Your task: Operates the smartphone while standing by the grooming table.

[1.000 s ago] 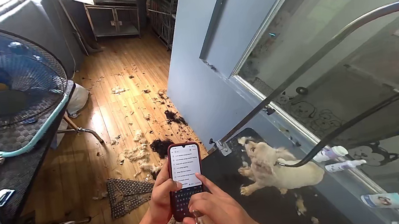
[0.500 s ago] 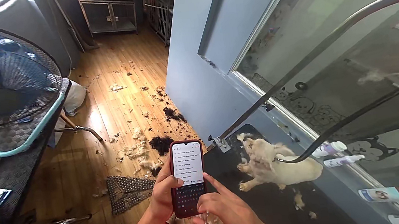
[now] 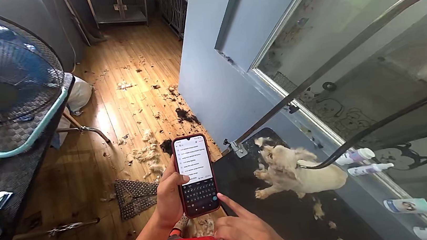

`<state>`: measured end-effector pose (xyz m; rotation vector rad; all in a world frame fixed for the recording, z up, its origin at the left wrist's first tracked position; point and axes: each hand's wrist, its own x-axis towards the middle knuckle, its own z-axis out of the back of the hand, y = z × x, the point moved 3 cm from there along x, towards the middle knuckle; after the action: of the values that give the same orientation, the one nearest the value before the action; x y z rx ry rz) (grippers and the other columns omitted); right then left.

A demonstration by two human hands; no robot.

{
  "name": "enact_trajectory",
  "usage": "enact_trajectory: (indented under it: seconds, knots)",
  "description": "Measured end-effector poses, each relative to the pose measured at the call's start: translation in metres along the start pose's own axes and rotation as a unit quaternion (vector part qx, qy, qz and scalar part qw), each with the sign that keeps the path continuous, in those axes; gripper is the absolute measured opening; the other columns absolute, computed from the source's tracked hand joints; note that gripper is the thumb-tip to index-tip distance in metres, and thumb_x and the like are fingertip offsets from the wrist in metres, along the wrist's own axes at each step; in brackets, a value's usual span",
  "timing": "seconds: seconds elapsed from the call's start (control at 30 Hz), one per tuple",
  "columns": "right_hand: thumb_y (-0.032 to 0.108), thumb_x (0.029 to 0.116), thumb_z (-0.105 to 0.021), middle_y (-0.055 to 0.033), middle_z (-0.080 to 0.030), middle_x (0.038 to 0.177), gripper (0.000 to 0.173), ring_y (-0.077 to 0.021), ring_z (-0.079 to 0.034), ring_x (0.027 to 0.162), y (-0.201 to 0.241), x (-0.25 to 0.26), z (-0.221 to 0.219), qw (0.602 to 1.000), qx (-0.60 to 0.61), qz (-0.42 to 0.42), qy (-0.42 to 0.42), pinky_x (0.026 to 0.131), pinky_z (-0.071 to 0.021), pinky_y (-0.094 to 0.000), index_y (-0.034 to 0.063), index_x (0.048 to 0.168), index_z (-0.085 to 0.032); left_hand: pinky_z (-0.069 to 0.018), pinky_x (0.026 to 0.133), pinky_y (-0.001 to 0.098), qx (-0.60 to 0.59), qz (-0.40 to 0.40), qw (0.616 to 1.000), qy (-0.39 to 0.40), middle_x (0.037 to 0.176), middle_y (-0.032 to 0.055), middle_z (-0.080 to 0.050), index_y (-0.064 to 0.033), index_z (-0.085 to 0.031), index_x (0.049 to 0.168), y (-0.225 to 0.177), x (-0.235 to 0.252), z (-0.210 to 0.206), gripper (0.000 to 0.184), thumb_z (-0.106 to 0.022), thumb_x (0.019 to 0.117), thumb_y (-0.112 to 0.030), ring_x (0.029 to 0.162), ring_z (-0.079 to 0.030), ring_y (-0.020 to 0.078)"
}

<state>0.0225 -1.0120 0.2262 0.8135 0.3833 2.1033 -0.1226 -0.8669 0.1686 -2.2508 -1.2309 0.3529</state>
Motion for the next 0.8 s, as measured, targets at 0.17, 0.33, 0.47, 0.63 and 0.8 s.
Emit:
enact_trajectory:
  seconds: [0.17, 0.33, 0.47, 0.63, 0.8]
  knots:
    - [0.018, 0.0964, -0.07, -0.0052, -0.074, 0.098, 0.016, -0.0178, -0.073, 0.101, -0.001, 0.004, -0.001, 1.0, 0.0, 0.01, 0.003, 0.121, -0.0402, -0.0531, 0.0055, 0.107, -0.068, -0.0575, 0.094, 0.0503, -0.001, 0.006, 1.0, 0.0, 0.125, 0.0186, -0.067, -0.017, -0.045, 0.148, 0.001, 0.001, -0.003, 0.062, -0.053, 0.0868, -0.011, 0.11, -0.069, 0.0281]
    - [0.018, 0.0963, -0.069, -0.005, -0.074, 0.099, 0.016, -0.0174, -0.072, 0.101, -0.003, 0.01, 0.0, 1.0, -0.007, 0.014, -0.003, 0.121, -0.0392, -0.0537, 0.0061, 0.107, -0.068, -0.0571, 0.095, 0.0501, 0.013, 0.008, 1.0, 0.02, 0.125, 0.0189, -0.066, -0.0158, -0.045, 0.149, 0.003, 0.001, -0.002, 0.064, -0.054, 0.0853, -0.009, 0.11, -0.069, 0.028]
    - [0.02, 0.0964, -0.07, -0.0042, -0.073, 0.102, 0.017, -0.0166, -0.072, 0.104, -0.006, 0.026, 0.01, 0.999, -0.027, 0.016, -0.022, 0.121, -0.04, -0.0548, 0.0067, 0.108, -0.067, -0.0601, 0.09, 0.0466, 0.016, 0.019, 0.999, 0.022, 0.119, 0.0176, -0.07, -0.0125, -0.048, 0.144, 0.009, -0.001, -0.005, 0.062, -0.055, 0.0828, -0.005, 0.103, -0.072, 0.026]
    - [0.022, 0.0986, -0.068, -0.0046, -0.073, 0.1, 0.02, -0.0156, -0.072, 0.102, -0.014, 0.047, 0.019, 0.998, -0.054, -0.004, -0.044, 0.119, -0.0433, -0.0544, 0.0046, 0.109, -0.067, -0.0602, 0.089, 0.0428, 0.041, 0.04, 0.997, 0.042, 0.119, 0.0171, -0.069, -0.0103, -0.045, 0.147, 0.018, -0.004, -0.006, 0.063, -0.053, 0.0846, -0.006, 0.102, -0.072, 0.0237]
    - [0.023, 0.0993, -0.066, -0.0042, -0.073, 0.099, 0.02, -0.0143, -0.072, 0.101, -0.018, 0.052, 0.02, 0.997, -0.071, -0.008, -0.041, 0.118, -0.0438, -0.0546, 0.0049, 0.109, -0.067, -0.0597, 0.089, 0.0382, 0.047, 0.052, 0.997, 0.032, 0.118, 0.013, -0.07, -0.0092, -0.044, 0.146, 0.02, -0.008, -0.009, 0.062, -0.047, 0.0837, -0.002, 0.102, -0.071, 0.0193]
